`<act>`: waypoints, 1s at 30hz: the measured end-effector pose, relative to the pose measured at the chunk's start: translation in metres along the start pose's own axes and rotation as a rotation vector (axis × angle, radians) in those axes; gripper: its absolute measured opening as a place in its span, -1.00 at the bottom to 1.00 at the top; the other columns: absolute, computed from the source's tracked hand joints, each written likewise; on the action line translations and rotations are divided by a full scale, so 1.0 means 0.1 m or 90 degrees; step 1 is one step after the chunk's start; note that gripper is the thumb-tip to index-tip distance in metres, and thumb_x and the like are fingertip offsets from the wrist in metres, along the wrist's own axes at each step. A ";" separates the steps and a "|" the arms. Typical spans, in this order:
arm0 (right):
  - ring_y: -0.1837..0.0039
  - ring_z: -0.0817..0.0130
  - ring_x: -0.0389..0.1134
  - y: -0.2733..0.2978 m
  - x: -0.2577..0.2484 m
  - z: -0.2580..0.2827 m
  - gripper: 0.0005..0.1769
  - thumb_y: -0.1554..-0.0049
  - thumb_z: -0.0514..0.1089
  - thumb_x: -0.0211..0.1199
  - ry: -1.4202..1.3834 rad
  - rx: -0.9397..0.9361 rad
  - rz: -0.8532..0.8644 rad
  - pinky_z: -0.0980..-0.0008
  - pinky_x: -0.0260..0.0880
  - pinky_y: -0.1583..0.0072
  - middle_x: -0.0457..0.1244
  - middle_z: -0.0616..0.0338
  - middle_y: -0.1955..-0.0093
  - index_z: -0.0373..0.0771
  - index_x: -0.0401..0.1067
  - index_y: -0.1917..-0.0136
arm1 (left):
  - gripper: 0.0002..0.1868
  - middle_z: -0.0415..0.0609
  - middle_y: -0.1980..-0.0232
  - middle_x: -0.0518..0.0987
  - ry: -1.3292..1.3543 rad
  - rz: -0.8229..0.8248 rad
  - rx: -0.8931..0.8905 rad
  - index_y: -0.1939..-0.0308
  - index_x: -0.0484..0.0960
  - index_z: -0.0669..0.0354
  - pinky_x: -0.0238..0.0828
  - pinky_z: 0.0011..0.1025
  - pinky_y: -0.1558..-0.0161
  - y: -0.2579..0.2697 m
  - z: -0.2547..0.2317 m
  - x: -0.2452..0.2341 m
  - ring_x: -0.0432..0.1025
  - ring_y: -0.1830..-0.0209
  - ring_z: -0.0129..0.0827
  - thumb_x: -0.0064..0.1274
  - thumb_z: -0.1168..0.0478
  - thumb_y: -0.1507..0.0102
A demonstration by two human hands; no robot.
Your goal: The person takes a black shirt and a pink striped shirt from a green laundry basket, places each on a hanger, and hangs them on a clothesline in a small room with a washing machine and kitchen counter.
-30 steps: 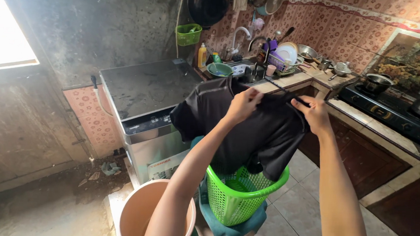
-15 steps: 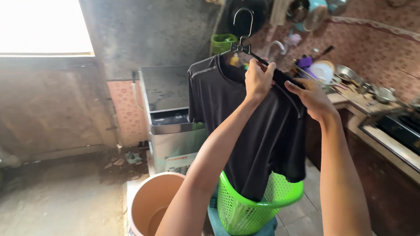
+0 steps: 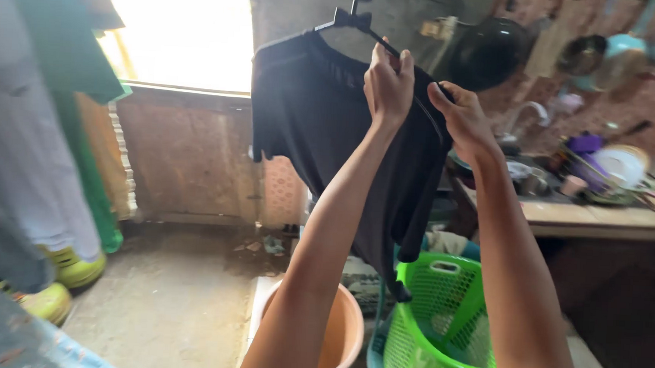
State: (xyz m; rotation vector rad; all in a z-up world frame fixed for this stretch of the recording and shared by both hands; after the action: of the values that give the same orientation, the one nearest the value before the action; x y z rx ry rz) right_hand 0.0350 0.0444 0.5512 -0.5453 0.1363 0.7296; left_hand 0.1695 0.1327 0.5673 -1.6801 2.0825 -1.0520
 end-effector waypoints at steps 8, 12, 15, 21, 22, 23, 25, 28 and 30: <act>-0.35 0.36 0.18 -0.43 1.16 0.18 -0.33 -0.41 0.20 0.10 0.054 -0.089 0.137 0.33 0.22 -0.27 0.18 0.02 -0.37 -0.36 0.16 -0.50 | -0.45 0.09 0.31 0.71 -0.113 -0.031 0.035 -0.28 0.42 0.41 0.53 -0.17 0.03 -0.85 0.21 -0.95 0.66 0.22 -0.10 0.01 0.17 -0.26; 0.05 0.32 0.30 -0.55 1.79 0.30 -0.56 -0.39 0.08 0.03 0.077 -0.144 0.096 0.25 0.32 -0.01 0.37 -0.04 0.02 -0.33 0.43 -0.24 | -0.55 0.06 0.34 0.62 -0.121 0.081 -0.088 -0.02 0.50 0.57 0.66 -0.18 0.28 -1.22 0.57 -1.33 0.67 0.41 -0.15 -0.02 0.10 -0.37; 0.16 0.31 0.31 -0.62 2.17 0.48 -0.68 -0.37 -0.04 0.06 0.070 -0.196 -0.006 0.22 0.31 0.05 0.36 -0.04 0.15 -0.35 0.45 -0.14 | -0.53 0.05 0.44 0.64 -0.062 0.042 -0.036 -0.15 0.46 0.44 0.61 -0.23 0.39 -1.46 0.71 -1.59 0.62 0.49 -0.22 -0.01 0.09 -0.32; 0.15 0.22 0.39 -0.90 2.88 0.64 -0.75 -0.35 -0.13 0.09 -0.010 -0.223 -0.097 0.23 0.31 0.07 0.38 -0.10 0.18 -0.31 0.49 -0.10 | -0.19 0.20 0.26 0.68 -0.227 0.013 0.019 -0.36 0.30 0.52 0.58 -0.21 0.14 -1.78 0.90 -1.98 0.65 0.24 -0.13 0.23 0.03 -0.20; 0.12 0.21 0.42 -0.96 2.98 0.67 -0.76 -0.34 -0.15 0.09 -0.015 -0.248 -0.108 0.23 0.32 0.06 0.39 -0.11 0.15 -0.32 0.49 -0.10 | -0.20 0.22 0.17 0.67 -0.254 -0.007 0.035 -0.34 0.34 0.49 0.53 -0.19 0.06 -1.82 0.90 -2.03 0.62 0.15 -0.09 0.25 0.03 -0.18; 0.09 0.19 0.45 -1.01 3.07 0.72 -0.77 -0.33 -0.17 0.09 -0.021 -0.273 -0.118 0.24 0.34 0.04 0.40 -0.11 0.12 -0.32 0.50 -0.10 | -0.21 0.25 0.09 0.67 -0.281 -0.027 0.051 -0.33 0.37 0.47 0.48 -0.16 -0.02 -1.87 0.89 -2.09 0.59 0.07 -0.05 0.26 0.03 -0.17; 0.10 0.18 0.47 -1.11 3.21 0.76 -0.76 -0.33 -0.12 0.10 -0.032 -0.258 -0.103 0.23 0.35 0.04 0.41 -0.11 0.16 -0.29 0.51 -0.10 | -0.27 0.28 -0.02 0.65 -0.304 -0.053 0.059 -0.32 0.43 0.42 0.43 -0.14 -0.13 -1.97 0.86 -2.18 0.56 -0.05 0.00 0.23 0.06 -0.17; 0.10 0.20 0.48 -1.22 3.39 0.97 -0.74 -0.28 -0.09 0.16 -0.059 -0.318 -0.113 0.21 0.37 0.06 0.41 -0.09 0.16 -0.30 0.52 -0.08 | -0.40 0.28 -0.08 0.64 -0.290 -0.072 0.067 -0.30 0.48 0.36 0.40 -0.15 -0.22 -2.13 0.82 -2.32 0.55 -0.14 0.01 0.13 0.11 -0.23; 0.10 0.22 0.48 -1.28 3.47 1.05 -0.73 -0.28 -0.07 0.20 -0.079 -0.354 -0.119 0.22 0.38 0.06 0.42 -0.07 0.15 -0.32 0.52 -0.06 | -0.47 0.24 -0.10 0.66 -0.272 -0.080 0.111 -0.26 0.50 0.34 0.37 -0.16 -0.26 -2.21 0.81 -2.37 0.54 -0.18 0.00 0.09 0.14 -0.25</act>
State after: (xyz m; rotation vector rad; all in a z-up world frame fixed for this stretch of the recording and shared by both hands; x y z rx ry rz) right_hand 0.3715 0.2271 0.5900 -1.0242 -0.2388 0.6128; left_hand 0.4512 0.3079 0.6053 -1.7788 1.5917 -0.7928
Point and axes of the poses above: each hand's wrist, its own y-axis away from the middle knuckle, its own x-axis out of the palm, z = x × y, the point moved 5 cm from there along -y, towards the middle knuckle
